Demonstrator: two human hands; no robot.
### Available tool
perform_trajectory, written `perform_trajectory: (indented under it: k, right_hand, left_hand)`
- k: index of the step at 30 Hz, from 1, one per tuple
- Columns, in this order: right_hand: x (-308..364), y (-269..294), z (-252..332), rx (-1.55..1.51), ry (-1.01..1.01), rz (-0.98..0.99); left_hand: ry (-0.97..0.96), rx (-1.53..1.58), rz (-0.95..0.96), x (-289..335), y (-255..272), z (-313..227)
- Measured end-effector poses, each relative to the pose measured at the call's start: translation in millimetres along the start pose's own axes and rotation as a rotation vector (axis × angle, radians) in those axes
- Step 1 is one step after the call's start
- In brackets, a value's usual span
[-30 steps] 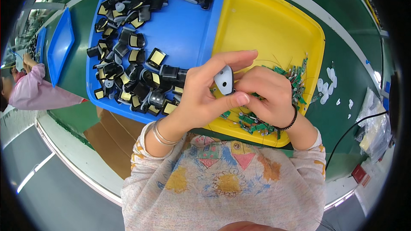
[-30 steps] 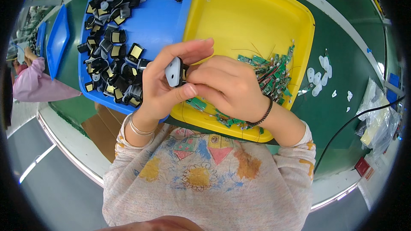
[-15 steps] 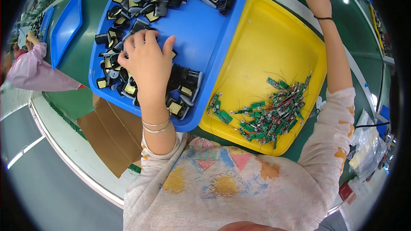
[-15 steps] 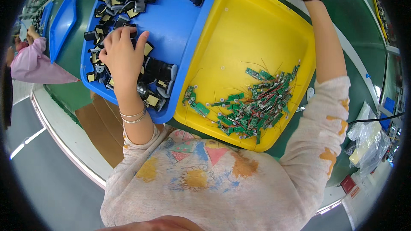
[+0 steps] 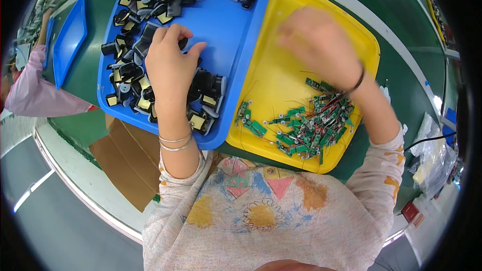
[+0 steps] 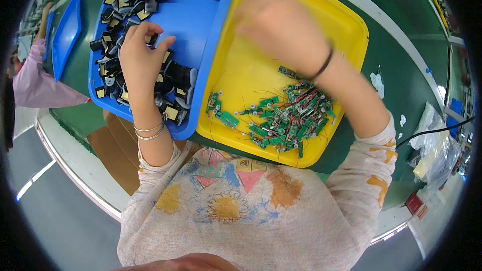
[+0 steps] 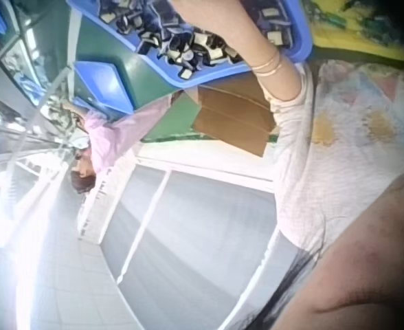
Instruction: The person repeatedly picks up small black plastic housings and green circuit boards from trays, inserts the boards into the housings, and places the assembled units into a blue bin. The process is continuous and repetitive, with the person handling each unit individually.
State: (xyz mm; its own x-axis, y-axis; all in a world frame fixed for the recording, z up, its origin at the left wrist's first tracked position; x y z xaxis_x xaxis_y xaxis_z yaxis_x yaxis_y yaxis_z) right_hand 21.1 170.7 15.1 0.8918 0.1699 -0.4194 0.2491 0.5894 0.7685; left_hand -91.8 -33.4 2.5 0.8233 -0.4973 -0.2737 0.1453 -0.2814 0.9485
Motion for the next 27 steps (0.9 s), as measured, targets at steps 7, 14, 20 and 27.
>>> perform_trajectory:
  k: [7, 14, 20, 27]
  right_hand:
    - [41.0, -61.5, 91.1, -0.099, -0.132, 0.479]
    - [53.8, -59.7, 88.2, -0.271, -0.232, 0.308]
    - [43.8, 9.2, 76.7, -1.237, -0.543, -0.241]
    - [51.6, 0.7, 60.2, -1.267, -0.409, -0.514]
  left_hand:
    - [0.031, 0.688, -0.097, 3.2, 11.6, -34.9]
    - [0.023, 0.979, 0.11, 13.6, 4.9, -41.5]
    - [0.041, 1.52, 0.504, 36.5, 3.7, -68.1]
    - [-0.168, 1.618, 0.64, 44.5, -5.5, -84.1]
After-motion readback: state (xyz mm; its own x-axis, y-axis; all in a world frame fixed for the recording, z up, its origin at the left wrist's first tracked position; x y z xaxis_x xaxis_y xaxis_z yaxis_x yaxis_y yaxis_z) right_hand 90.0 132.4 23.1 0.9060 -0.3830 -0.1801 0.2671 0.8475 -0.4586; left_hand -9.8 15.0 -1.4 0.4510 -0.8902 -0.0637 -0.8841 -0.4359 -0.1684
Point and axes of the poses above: each hand's wrist, its own x-axis away from the middle knuckle, its own y-axis out of the back of the hand, z = x × y, the point moved 3 cm from there along -x, towards the middle knuckle, and after that the axes turned 15 degrees about -x, right-handed, at the moved point
